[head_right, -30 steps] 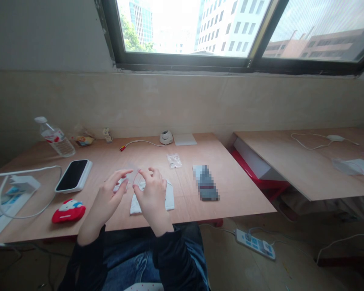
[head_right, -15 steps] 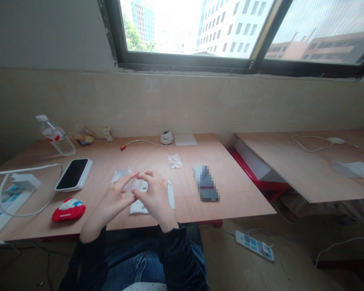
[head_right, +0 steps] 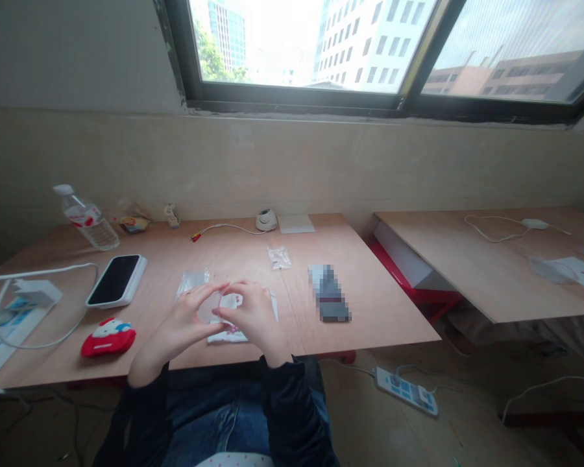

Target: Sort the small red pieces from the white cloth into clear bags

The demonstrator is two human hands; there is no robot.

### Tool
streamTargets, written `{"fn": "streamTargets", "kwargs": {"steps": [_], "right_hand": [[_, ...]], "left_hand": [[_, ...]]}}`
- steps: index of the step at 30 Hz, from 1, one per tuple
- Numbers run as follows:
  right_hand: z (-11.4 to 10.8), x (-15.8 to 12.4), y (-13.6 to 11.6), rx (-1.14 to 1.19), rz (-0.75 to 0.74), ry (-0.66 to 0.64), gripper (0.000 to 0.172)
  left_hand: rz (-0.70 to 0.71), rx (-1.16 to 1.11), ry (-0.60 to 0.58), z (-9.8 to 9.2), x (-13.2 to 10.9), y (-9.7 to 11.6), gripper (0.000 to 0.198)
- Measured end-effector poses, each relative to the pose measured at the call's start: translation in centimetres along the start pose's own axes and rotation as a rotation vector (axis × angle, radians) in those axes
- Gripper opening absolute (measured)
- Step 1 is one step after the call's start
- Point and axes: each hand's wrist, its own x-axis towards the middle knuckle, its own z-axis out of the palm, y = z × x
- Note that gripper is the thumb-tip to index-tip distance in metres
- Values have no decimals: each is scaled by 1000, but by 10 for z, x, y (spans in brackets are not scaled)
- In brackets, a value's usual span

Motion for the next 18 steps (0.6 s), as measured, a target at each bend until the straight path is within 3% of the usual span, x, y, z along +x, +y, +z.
{"fn": "streamTargets", "kwargs": {"steps": [6, 10, 12, 18], "right_hand": [[-8, 0, 4, 57, -13, -60, 12], [-16, 0, 6, 68, -29, 14, 11], [-21, 0, 12, 17, 34, 33, 11], [-18, -3, 49, -221, 336, -240, 10]], "left_hand": [[3, -66, -4, -1, -2, 2, 51], [-41, -77, 47, -2, -2, 1, 43], [-68, -56, 90, -4, -1, -1, 41], [-76, -44, 211, -10, 2, 1, 30]]}}
